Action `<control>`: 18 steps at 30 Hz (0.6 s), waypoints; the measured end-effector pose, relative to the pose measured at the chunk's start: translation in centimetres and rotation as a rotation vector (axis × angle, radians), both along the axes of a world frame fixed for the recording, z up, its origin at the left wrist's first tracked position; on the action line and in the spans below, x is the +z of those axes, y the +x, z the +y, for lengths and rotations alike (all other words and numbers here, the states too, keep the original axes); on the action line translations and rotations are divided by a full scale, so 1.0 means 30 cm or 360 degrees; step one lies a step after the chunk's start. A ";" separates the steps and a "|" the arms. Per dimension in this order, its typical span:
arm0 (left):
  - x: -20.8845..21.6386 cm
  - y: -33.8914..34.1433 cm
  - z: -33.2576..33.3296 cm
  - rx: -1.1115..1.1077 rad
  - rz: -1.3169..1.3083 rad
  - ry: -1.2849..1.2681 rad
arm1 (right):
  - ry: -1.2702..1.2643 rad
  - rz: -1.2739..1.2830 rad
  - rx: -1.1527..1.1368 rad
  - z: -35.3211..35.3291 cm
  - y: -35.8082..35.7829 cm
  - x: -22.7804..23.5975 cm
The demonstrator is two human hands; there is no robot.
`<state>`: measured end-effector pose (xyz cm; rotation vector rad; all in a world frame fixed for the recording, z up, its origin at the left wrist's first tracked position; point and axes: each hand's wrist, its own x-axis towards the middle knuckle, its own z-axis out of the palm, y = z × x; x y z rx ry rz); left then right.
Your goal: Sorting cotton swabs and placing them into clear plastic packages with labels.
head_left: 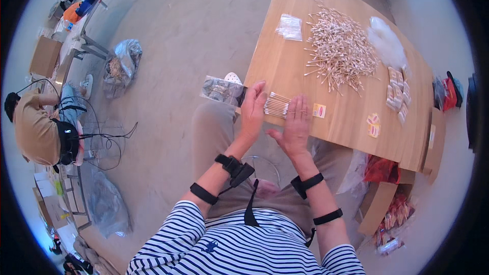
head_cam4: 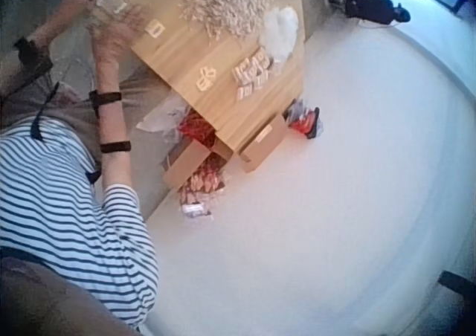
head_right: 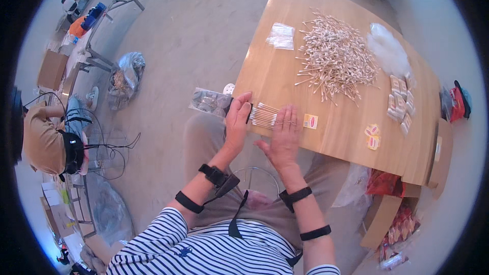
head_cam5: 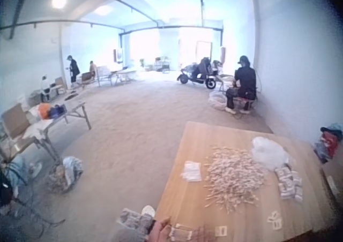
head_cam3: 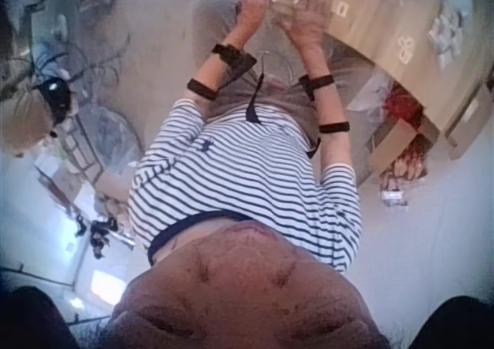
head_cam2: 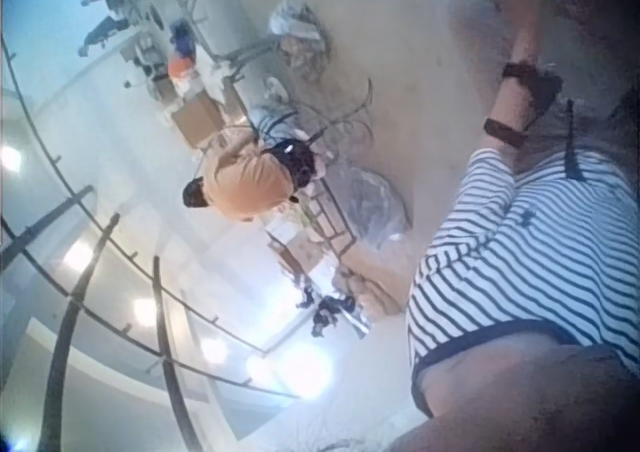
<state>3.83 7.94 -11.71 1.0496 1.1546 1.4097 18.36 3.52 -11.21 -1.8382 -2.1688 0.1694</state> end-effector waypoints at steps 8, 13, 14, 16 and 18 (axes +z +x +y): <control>-0.024 0.067 0.011 -0.0044 0.0067 0.0032 | -0.0020 -0.0007 -0.0093 0.027 -0.081 -0.006; -0.036 0.074 0.014 -0.0039 0.0058 0.0032 | 0.0149 -0.0076 -0.0056 0.048 -0.127 -0.066; -0.037 0.070 0.016 -0.0033 0.0003 0.0000 | 0.0108 -0.0084 -0.0055 0.047 -0.127 -0.063; -0.037 0.065 0.020 -0.0027 -0.0052 -0.0028 | 0.0154 -0.0025 -0.0038 0.050 -0.120 -0.066; -0.032 0.062 0.020 -0.0058 0.0029 -0.0011 | 0.0197 0.0032 -0.0023 0.047 -0.120 -0.072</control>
